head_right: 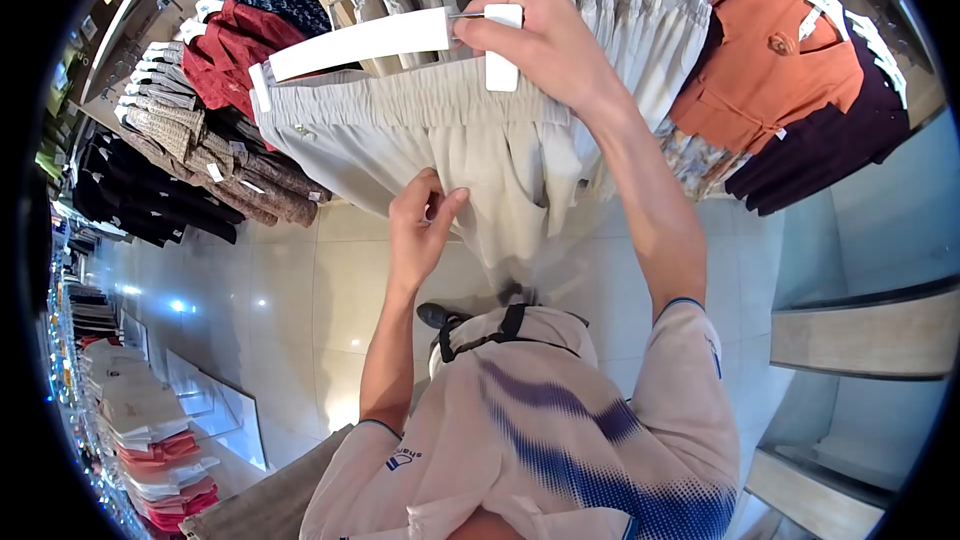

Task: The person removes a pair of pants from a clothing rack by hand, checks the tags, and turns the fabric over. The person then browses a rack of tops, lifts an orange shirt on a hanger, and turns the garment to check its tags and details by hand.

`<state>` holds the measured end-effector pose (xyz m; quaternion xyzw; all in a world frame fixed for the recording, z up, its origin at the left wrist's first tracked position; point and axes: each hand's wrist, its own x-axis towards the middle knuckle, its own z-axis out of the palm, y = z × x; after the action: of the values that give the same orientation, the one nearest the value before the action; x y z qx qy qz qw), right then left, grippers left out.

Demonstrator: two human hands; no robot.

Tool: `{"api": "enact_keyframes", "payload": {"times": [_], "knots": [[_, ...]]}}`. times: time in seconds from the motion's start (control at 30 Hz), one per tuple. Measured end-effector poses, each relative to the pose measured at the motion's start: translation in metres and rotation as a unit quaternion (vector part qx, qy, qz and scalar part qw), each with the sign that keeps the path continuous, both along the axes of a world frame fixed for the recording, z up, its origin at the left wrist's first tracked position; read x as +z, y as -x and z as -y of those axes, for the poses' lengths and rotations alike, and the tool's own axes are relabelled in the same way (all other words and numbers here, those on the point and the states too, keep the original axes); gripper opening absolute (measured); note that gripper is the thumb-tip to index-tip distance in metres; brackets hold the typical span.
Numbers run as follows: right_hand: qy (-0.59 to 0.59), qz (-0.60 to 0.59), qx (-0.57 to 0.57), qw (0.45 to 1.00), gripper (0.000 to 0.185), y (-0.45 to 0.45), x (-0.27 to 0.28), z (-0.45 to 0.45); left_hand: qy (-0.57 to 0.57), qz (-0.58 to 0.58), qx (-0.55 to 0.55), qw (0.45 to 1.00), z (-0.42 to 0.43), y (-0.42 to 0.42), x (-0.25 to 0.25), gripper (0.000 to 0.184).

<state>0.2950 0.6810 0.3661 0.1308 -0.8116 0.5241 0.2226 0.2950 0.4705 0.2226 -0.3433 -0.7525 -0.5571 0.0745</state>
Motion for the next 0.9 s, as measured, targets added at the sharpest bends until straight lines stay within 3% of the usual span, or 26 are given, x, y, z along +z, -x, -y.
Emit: {"api": "enact_keyframes", "payload": {"times": [0.2, 0.27, 0.3, 0.37, 0.4, 0.47, 0.53, 0.57, 0.63, 0.67, 0.77, 0.8, 0.9], "knots": [[-0.009, -0.025, 0.000, 1.000, 0.025, -0.007, -0.003, -0.008, -0.042, 0.040, -0.078, 0.995, 0.028, 0.006, -0.030, 0.015], [-0.003, -0.022, -0.004, 1.000, 0.025, -0.008, -0.003, -0.012, 0.067, 0.089, -0.046, 0.993, 0.047, 0.016, -0.053, 0.019], [-0.008, -0.023, -0.004, 1.000, 0.024, -0.009, -0.003, -0.014, 0.069, 0.089, -0.049, 0.992, 0.059, 0.020, -0.052, 0.019], [-0.009, -0.021, -0.010, 1.000, 0.023, -0.011, -0.003, -0.014, 0.142, 0.245, -0.013, 0.959, 0.077, 0.028, -0.048, 0.035], [-0.007, -0.022, -0.012, 1.000, 0.023, -0.013, -0.004, -0.013, 0.144, 0.244, -0.014, 0.959, 0.077, 0.029, -0.041, 0.035], [-0.031, -0.026, -0.029, 0.999, 0.022, -0.015, -0.007, -0.009, -0.075, 0.196, -0.088, 0.974, 0.074, 0.030, -0.011, 0.045], [-0.079, -0.003, -0.039, 0.996, 0.020, -0.034, -0.001, 0.009, -0.214, 0.252, -0.083, 0.940, 0.057, 0.017, 0.034, 0.050], [-0.102, 0.012, -0.033, 0.994, 0.020, -0.045, 0.002, 0.020, -0.213, 0.248, -0.085, 0.941, 0.052, 0.011, 0.056, 0.050], [-0.162, -0.175, -0.035, 0.971, 0.016, -0.049, -0.028, 0.042, -0.310, 0.346, -0.224, 0.857, 0.042, 0.001, 0.086, 0.053], [-0.246, -0.209, -0.074, 0.944, 0.017, -0.058, -0.037, 0.058, -0.306, 0.345, -0.232, 0.856, 0.041, 0.000, 0.087, 0.053], [-0.399, -0.232, -0.102, 0.881, 0.024, -0.078, -0.067, 0.090, -0.272, 0.424, -0.180, 0.845, 0.035, -0.008, 0.094, 0.055], [-0.425, -0.228, -0.112, 0.869, 0.027, -0.084, -0.072, 0.098, -0.282, 0.467, -0.136, 0.827, 0.038, -0.004, 0.089, 0.049], [-0.460, -0.193, -0.150, 0.854, 0.034, -0.100, -0.095, 0.132, -0.188, 0.490, 0.034, 0.850, 0.030, -0.007, 0.080, 0.034]]}}
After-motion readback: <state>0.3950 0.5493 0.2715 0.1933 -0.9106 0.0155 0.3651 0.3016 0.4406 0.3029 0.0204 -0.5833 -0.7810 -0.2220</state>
